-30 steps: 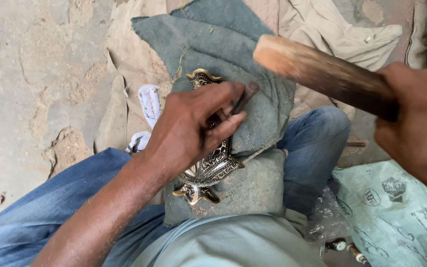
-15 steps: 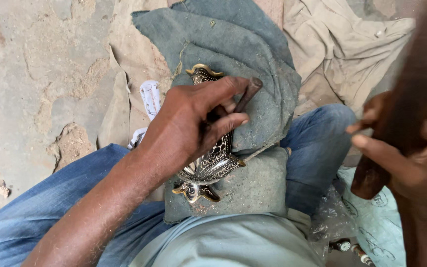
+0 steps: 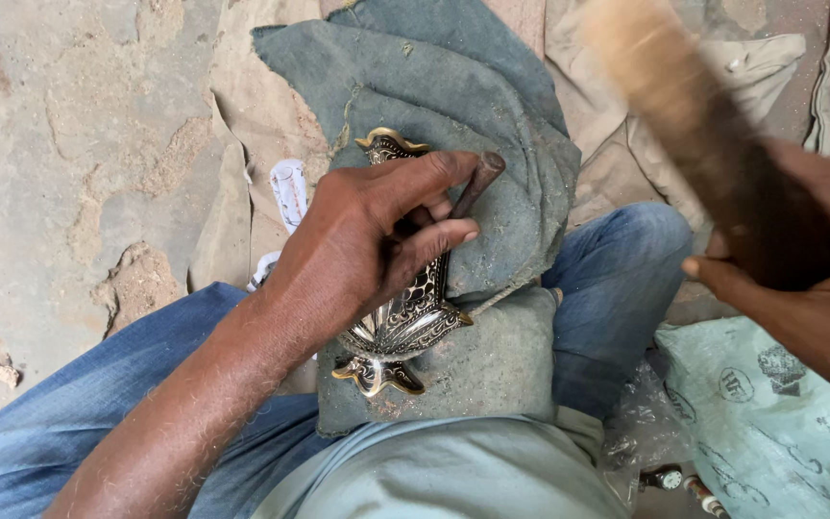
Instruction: The person sits on the floor and uses a hammer and chisel to shape and emboss a decorative metal object. They repeatedly reposition the chisel and strike it to refine the surface details.
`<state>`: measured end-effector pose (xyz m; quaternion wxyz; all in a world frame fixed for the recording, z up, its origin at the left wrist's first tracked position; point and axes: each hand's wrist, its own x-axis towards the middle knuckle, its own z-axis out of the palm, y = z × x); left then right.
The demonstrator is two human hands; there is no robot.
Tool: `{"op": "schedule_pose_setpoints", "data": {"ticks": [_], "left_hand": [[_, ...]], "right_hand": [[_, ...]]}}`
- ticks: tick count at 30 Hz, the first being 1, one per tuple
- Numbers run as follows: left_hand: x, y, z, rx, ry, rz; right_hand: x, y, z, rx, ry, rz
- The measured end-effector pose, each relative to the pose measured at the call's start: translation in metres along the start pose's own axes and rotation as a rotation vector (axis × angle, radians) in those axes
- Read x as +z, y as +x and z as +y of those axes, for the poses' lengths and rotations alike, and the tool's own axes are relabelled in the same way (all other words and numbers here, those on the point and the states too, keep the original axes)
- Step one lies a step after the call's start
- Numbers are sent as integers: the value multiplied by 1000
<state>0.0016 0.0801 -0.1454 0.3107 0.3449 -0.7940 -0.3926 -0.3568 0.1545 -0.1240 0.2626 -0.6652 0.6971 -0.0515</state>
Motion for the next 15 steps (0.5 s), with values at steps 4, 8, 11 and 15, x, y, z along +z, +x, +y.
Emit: {"op": "schedule_pose_setpoints", "data": {"ticks": [4, 8, 11, 15], "left_hand": [[1, -2, -1, 9, 14, 10], [1, 1, 2, -8, 14, -6], [1, 3, 3, -43, 2, -17], [0, 1, 3, -17, 22, -11]], "right_hand": [[5, 9, 7, 82, -122, -152], [3, 12, -2, 150, 12, -90], [-2, 12, -9, -31, 76, -95], [7, 22, -10, 423, -182, -1]]}}
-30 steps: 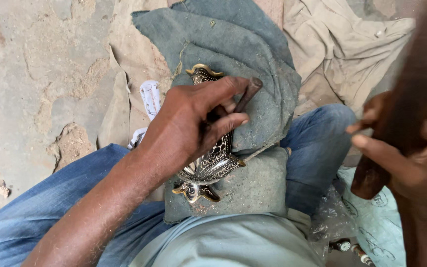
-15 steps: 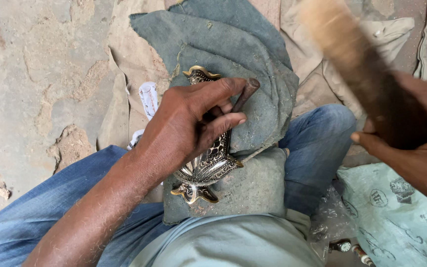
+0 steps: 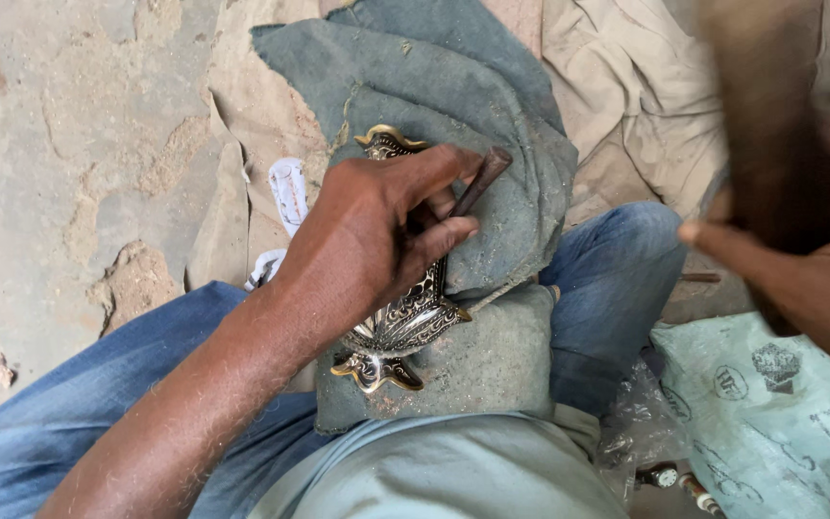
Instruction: The person sits on the floor and uses a hammer and chisel to shape and emboss a decorative metal object. They repeatedly reposition the chisel and strike it to refine the surface details.
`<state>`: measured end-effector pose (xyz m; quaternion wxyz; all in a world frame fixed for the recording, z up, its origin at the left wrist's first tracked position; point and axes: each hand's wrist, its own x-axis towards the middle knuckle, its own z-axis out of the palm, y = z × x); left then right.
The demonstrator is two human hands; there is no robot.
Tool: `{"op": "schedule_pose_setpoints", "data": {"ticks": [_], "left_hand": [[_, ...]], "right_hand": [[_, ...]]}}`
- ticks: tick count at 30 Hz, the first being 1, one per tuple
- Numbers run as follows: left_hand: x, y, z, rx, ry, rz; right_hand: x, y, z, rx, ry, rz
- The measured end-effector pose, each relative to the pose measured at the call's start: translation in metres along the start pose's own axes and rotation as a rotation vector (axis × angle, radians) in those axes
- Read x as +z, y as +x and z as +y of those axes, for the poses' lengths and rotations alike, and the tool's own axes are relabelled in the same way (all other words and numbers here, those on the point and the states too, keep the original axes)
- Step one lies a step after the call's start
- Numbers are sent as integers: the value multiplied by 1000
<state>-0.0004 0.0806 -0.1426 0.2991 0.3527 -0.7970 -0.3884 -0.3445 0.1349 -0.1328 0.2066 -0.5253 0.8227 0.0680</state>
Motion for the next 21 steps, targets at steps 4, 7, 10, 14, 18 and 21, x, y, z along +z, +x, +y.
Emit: {"op": "schedule_pose_setpoints", "data": {"ticks": [4, 7, 10, 14, 18, 21], "left_hand": [[-3, 6, 13, -100, -20, -38], [-13, 6, 36, -135, -65, -11], [-43, -22, 47, -71, -182, 302], [-72, -73, -16, -344, -83, 504], [-68, -137, -105, -806, 192, 269], [-56, -189, -127, -929, 244, 41]], "right_hand": [[-2, 4, 5, 30, 383, -307], [-4, -13, 19, -456, 206, -37], [32, -19, 28, -413, 636, 101], [116, 6, 38, 9, 1218, -14], [172, 12, 47, 86, 1147, -8], [189, 8, 44, 15, 1126, 49]]}}
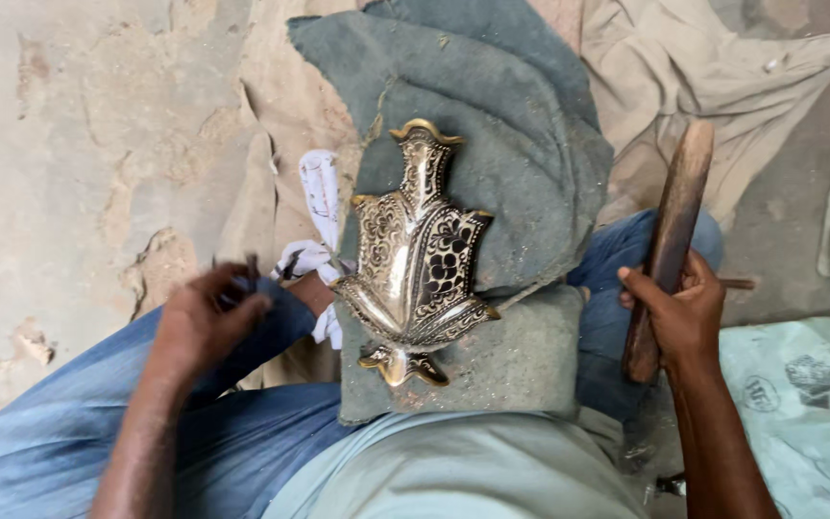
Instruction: The person sits on the floor and uses a hammer and chisel to shape and emboss a decorative metal object. They repeatedly reposition the chisel and strike it to refine the surface details.
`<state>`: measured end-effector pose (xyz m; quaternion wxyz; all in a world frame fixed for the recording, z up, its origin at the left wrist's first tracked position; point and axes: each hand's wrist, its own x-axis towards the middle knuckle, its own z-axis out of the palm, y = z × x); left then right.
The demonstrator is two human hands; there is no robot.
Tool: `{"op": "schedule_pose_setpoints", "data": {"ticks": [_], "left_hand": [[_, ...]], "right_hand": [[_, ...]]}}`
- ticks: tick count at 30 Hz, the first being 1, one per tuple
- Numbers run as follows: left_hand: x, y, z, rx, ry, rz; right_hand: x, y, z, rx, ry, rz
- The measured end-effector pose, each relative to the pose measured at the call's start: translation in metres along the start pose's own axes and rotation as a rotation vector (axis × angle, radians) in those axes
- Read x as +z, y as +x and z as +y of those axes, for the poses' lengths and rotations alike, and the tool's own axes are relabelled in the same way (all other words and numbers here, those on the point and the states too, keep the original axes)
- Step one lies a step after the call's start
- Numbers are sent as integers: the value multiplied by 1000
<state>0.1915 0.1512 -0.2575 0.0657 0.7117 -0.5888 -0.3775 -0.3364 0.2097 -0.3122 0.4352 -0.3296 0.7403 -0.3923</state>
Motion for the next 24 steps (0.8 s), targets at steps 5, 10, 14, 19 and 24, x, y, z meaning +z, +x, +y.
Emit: {"op": "schedule_pose_setpoints", "data": {"ticks": [5, 10, 14, 19, 24], "left_hand": [[-6, -35, 1, 142, 539, 362], [-27, -60, 78, 394, -213, 445], [-24, -61, 127, 655, -411, 169], [-11, -42, 143, 829, -454, 16], [-17, -29, 149, 913, -373, -165]], "right_hand": [[13, 0, 0, 16, -15, 34], [21, -4, -3, -1, -39, 35], [25, -12, -10, -15, -39, 39], [24, -31, -37, 97, 1, 10], [26, -78, -88, -306, 257, -89]]}}
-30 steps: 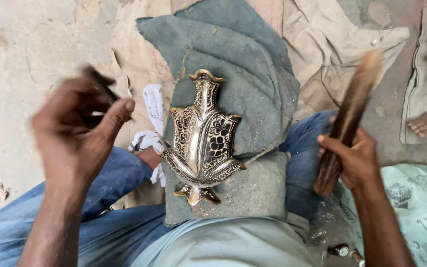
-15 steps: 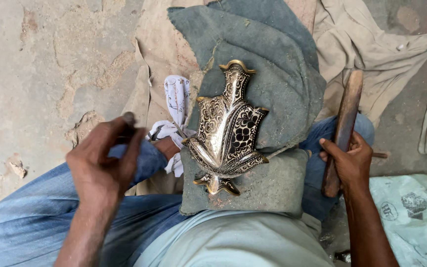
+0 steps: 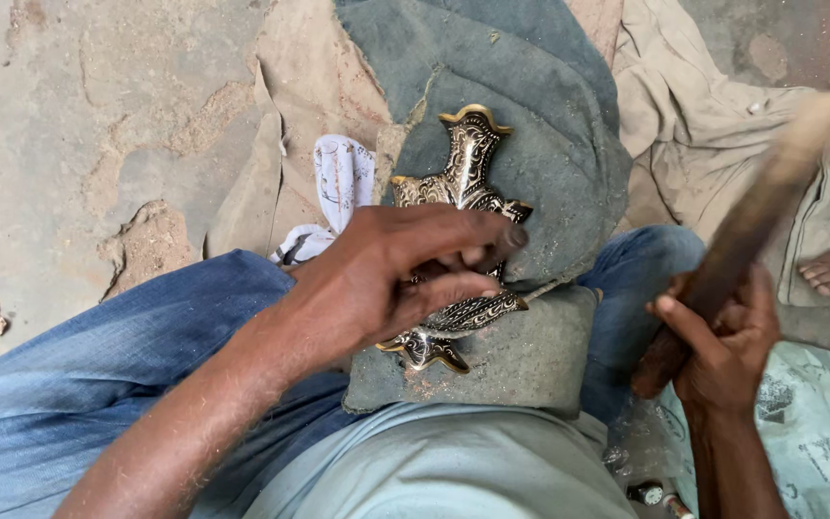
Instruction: The person sits on the floor and uses a hammer and chisel to shape and emboss a decorative metal object. They repeatedly reposition the chisel and strike it to refine the surface details.
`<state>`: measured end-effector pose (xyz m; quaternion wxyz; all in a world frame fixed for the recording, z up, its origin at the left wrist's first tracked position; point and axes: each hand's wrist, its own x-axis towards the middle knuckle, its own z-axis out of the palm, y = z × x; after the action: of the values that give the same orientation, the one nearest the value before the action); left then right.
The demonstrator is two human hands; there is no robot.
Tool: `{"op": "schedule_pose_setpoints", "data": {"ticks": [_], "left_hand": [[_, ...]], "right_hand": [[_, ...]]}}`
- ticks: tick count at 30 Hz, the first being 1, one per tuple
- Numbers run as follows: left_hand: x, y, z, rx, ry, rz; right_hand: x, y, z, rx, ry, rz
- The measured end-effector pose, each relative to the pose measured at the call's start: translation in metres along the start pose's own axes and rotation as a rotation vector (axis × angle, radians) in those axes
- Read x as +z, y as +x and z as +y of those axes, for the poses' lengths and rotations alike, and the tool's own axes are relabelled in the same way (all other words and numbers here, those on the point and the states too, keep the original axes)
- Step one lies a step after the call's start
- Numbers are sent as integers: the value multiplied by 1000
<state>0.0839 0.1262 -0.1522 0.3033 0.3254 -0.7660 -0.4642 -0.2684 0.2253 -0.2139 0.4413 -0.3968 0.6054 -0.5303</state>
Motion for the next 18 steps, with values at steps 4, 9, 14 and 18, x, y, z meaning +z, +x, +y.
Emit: {"op": "schedule_pose_setpoints", "data": {"ticks": [4, 9, 14, 18], "left_hand": [[-10, 11, 3, 249, 65, -57], [-13, 19, 9, 128, 103, -200], [-21, 28, 7, 129, 91, -265], [-27, 29, 1, 176, 48, -231]], "right_hand": [[17, -16, -47, 41, -109, -195], [18, -28, -81, -67, -403, -243], [24, -27, -95, -8, -782, -243], [37, -23, -102, -8, -960, -339]]}}
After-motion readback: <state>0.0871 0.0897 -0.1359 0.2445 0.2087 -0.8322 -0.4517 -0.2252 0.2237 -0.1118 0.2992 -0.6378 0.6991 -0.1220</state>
